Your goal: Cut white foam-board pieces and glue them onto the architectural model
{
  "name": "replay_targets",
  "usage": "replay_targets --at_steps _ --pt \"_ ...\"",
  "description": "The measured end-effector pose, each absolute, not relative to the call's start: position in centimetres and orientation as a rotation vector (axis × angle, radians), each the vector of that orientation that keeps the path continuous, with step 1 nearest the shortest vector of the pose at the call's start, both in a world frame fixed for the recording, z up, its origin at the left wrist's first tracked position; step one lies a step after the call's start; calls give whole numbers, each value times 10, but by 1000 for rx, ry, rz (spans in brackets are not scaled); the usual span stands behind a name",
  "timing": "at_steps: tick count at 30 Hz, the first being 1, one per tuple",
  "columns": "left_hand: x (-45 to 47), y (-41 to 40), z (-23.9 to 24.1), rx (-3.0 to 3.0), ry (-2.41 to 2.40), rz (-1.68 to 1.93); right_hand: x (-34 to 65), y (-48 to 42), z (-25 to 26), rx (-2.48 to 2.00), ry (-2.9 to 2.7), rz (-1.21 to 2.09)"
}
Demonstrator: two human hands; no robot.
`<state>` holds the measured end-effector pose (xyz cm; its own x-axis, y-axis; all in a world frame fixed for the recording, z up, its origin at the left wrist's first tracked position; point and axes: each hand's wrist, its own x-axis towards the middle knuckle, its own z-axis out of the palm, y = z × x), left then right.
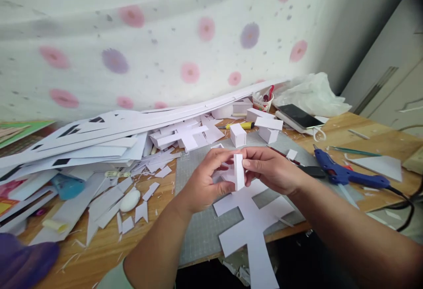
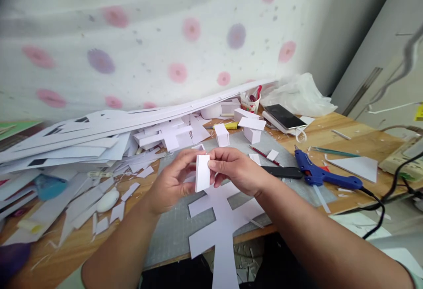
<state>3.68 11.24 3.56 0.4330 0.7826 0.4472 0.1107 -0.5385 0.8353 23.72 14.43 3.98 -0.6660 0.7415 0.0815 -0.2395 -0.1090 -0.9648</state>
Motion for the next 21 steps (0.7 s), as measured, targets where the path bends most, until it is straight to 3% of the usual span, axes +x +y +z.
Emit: replay_targets --at_steps 6,15,21 --pt "42 111 35 1683 616 1395 211 131 39 -540 -1361 2009" --pt "40 109 36 1556 921 1516 230 133 33 -692 -1416 1371" --pt "42 107 37 1352 619 1263 226 140 48 -778 -1520 1317"
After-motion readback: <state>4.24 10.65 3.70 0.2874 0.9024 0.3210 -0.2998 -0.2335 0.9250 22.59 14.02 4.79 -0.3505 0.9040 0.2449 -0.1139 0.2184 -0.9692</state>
